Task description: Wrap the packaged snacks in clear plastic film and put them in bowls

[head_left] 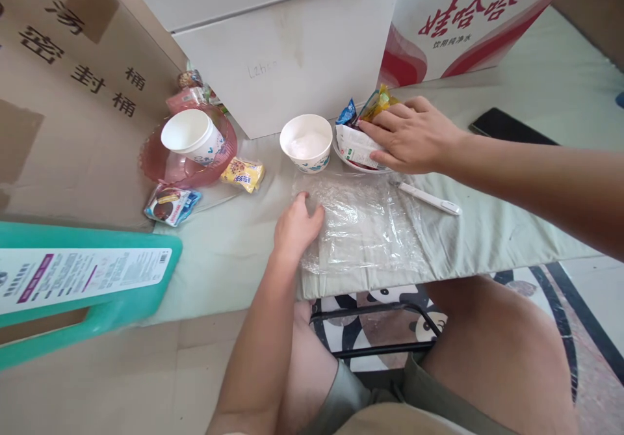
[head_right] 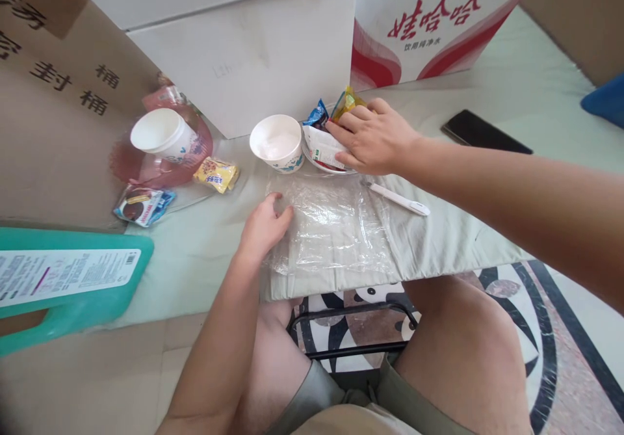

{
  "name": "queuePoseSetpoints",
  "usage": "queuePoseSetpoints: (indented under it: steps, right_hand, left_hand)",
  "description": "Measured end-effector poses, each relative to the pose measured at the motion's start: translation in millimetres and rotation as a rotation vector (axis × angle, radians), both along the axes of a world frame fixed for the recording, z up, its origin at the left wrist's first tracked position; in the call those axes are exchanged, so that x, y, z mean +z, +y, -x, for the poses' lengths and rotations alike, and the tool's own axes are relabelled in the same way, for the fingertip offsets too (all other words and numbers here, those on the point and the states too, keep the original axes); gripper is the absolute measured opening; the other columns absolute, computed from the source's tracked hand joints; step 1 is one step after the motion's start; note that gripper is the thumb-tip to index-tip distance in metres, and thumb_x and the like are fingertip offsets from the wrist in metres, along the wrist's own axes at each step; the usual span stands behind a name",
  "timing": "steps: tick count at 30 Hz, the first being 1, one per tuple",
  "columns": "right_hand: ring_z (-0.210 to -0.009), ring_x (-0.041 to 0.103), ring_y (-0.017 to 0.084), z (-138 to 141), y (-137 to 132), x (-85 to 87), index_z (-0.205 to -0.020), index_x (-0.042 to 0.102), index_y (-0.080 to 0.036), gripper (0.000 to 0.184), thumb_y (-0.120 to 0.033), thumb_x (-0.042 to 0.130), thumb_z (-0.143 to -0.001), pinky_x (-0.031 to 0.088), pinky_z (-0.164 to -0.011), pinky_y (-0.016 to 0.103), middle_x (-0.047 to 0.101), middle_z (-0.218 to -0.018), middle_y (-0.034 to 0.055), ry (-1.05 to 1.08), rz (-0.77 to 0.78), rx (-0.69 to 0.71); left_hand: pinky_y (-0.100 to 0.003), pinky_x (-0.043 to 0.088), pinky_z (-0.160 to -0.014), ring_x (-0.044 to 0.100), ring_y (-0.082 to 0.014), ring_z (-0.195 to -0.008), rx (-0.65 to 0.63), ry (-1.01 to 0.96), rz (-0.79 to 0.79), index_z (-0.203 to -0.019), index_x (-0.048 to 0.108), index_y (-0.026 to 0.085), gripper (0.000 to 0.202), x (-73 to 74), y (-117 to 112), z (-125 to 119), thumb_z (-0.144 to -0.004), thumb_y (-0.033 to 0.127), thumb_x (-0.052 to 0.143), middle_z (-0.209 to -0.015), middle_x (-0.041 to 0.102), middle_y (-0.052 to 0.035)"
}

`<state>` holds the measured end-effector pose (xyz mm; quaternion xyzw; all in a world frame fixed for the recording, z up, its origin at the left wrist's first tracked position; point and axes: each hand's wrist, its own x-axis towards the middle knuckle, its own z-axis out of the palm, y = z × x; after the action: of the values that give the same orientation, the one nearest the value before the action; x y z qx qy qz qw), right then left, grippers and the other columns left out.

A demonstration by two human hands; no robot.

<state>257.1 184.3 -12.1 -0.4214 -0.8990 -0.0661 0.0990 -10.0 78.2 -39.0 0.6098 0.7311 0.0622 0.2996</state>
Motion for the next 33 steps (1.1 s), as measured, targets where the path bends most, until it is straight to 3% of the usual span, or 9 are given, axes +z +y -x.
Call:
queuePoseSetpoints:
  steps: [4,7,10,14,17,20,24,29,33]
  right_hand:
    - [-0.130,0.056,0.035,6.3,-36.9,36.9,-0.141,0.057,-0.017,0.063,-0.064,0.048,-0.098,0.035,-0.112,0.058,0.067,-0.134,0.0132,0.165,-0.081,-0.033]
    - [-0.110,0.067,0.029,12.5,-88.9,40.6,-0.121,0.066,-0.020,0.034,-0.041,0.048,-0.101,0.049,-0.098,0.049,0.072,-0.114,0.0116,0.389,-0.280,-0.116]
    - [-0.083,0.071,0.021,23.2,-139.9,0.0,-0.101,0.064,-0.025,0.017,-0.023,0.047,-0.099,0.057,-0.076,0.037,0.072,-0.086,0.0043,0.572,-0.134,-0.132]
    - [-0.116,0.071,0.031,38.2,-168.3,-68.8,-0.117,0.067,-0.019,0.025,-0.022,0.052,-0.098,0.059,-0.096,0.048,0.074,-0.124,0.0125,0.458,0.100,-0.075]
    - [-0.132,0.063,0.036,40.7,-165.0,-89.2,-0.124,0.068,-0.016,0.031,-0.021,0.052,-0.098,0.054,-0.105,0.055,0.070,-0.137,0.0151,0.400,0.157,-0.070]
    - [-0.132,0.063,0.036,35.7,-157.9,-87.4,-0.123,0.069,-0.014,0.031,-0.021,0.053,-0.097,0.053,-0.106,0.055,0.070,-0.137,0.0164,0.432,0.175,-0.057]
    - [-0.131,0.065,0.033,23.8,-161.7,-71.0,-0.116,0.069,-0.017,0.025,-0.025,0.052,-0.100,0.052,-0.109,0.052,0.072,-0.133,0.0151,0.545,0.190,-0.004]
    - [-0.125,0.068,0.035,13.7,-194.7,-47.7,-0.120,0.064,-0.018,0.036,-0.046,0.060,-0.096,0.050,-0.107,0.058,0.071,-0.137,0.0149,0.481,0.299,0.122]
    - [-0.128,0.066,0.037,15.5,-212.7,-46.2,-0.102,0.066,-0.019,0.011,-0.026,0.061,-0.095,0.049,-0.106,0.059,0.070,-0.138,0.0111,0.307,0.261,0.117]
  left_hand:
    - [-0.045,0.051,-0.093,0.072,-0.0357,-0.105,-0.002,-0.003,-0.004,-0.149,0.053,0.016,0.060,-1.3,-0.7,2.2,-0.095,0.043,0.051,-0.102,0.077,-0.0146]
    - [-0.041,0.051,-0.087,0.073,-0.0330,-0.098,-0.011,-0.028,-0.009,-0.149,0.053,0.017,0.060,-1.9,-1.6,2.5,-0.095,0.043,0.051,-0.097,0.076,-0.0122]
    - [-0.039,0.048,-0.079,0.071,-0.0313,-0.090,-0.026,-0.006,-0.008,-0.146,0.056,0.019,0.057,-3.7,-2.9,2.3,-0.094,0.042,0.053,-0.087,0.073,-0.0094]
    - [-0.034,0.041,-0.067,0.067,-0.0268,-0.074,-0.035,0.038,-0.074,-0.137,0.062,0.024,0.051,-6.0,-11.7,8.4,-0.087,0.035,0.063,-0.069,0.066,-0.0028]
    - [-0.031,0.039,-0.061,0.057,-0.0185,-0.058,-0.052,0.010,-0.285,-0.126,0.064,0.026,0.044,0.9,-27.6,16.1,-0.082,0.029,0.068,-0.061,0.059,0.0044]
    - [-0.030,0.050,-0.072,0.062,-0.0153,-0.068,-0.383,-0.120,-0.432,-0.113,0.064,0.024,0.032,11.8,-47.8,18.0,-0.083,0.032,0.070,-0.076,0.066,0.0033]
    - [-0.052,0.050,-0.111,0.060,-0.0349,-0.133,-0.876,-0.108,-0.280,-0.111,0.068,0.021,0.041,9.9,-66.8,11.3,-0.077,0.038,0.081,-0.132,0.070,-0.0117]
    - [-0.055,0.047,-0.120,0.050,-0.0357,-0.149,-0.843,-0.068,-0.246,-0.097,0.067,0.017,0.012,-3.0,-67.6,10.6,-0.088,0.014,0.058,-0.145,0.067,-0.0146]
    - [-0.051,0.050,-0.119,0.061,-0.0296,-0.140,-0.736,-0.172,-0.322,-0.083,0.062,0.019,0.014,1.7,-60.8,16.7,-0.086,0.009,0.052,-0.131,0.075,-0.0136]
